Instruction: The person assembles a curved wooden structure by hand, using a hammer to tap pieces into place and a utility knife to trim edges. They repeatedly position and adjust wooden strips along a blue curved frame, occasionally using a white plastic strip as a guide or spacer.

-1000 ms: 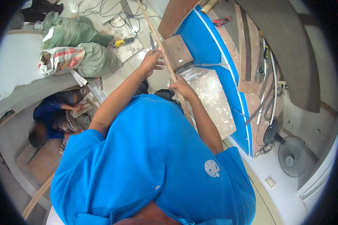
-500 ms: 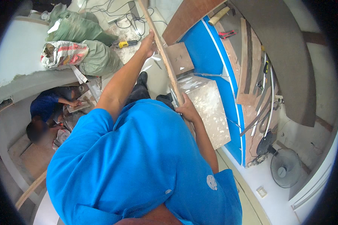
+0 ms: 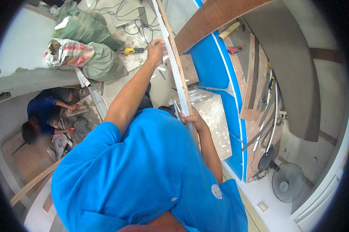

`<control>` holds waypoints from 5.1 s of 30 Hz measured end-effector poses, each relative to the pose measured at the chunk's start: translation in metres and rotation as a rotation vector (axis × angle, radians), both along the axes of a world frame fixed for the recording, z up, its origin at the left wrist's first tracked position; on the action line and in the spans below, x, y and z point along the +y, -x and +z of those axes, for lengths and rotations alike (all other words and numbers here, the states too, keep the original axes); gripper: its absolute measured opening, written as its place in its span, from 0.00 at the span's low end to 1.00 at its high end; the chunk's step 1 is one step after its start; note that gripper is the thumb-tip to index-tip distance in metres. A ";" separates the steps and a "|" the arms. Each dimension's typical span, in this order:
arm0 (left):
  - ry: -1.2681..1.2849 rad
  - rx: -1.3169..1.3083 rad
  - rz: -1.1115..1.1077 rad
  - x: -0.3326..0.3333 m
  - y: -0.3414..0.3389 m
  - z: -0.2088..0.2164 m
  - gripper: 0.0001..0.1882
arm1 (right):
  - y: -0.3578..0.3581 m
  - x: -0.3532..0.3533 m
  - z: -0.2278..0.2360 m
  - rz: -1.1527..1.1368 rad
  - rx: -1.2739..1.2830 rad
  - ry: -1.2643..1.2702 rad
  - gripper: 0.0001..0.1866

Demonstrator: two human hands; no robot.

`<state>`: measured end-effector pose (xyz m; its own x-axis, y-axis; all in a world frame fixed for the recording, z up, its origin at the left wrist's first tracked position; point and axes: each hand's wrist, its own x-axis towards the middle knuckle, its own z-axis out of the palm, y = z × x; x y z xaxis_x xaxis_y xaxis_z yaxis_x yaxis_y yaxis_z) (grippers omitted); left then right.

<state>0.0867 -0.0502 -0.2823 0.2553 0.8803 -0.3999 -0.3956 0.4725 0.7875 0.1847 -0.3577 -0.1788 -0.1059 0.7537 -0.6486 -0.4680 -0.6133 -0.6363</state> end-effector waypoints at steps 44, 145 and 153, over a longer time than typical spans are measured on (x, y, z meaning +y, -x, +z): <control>0.215 0.060 -0.569 -0.101 0.007 0.080 0.38 | -0.026 0.047 -0.005 0.176 -0.394 -0.138 0.43; 0.177 -0.662 -0.368 0.019 -0.004 0.079 0.40 | -0.010 -0.126 -0.045 -0.022 -1.487 -0.043 0.40; -0.033 -0.617 -0.611 0.076 0.028 0.000 0.28 | 0.003 -0.121 -0.062 -0.228 -1.585 0.012 0.29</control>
<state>0.0586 0.0261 -0.2826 0.8500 0.5267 -0.0109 -0.4409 0.7224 0.5327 0.1813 -0.4792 -0.2405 0.7575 0.6529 0.0050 0.5506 -0.6347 -0.5423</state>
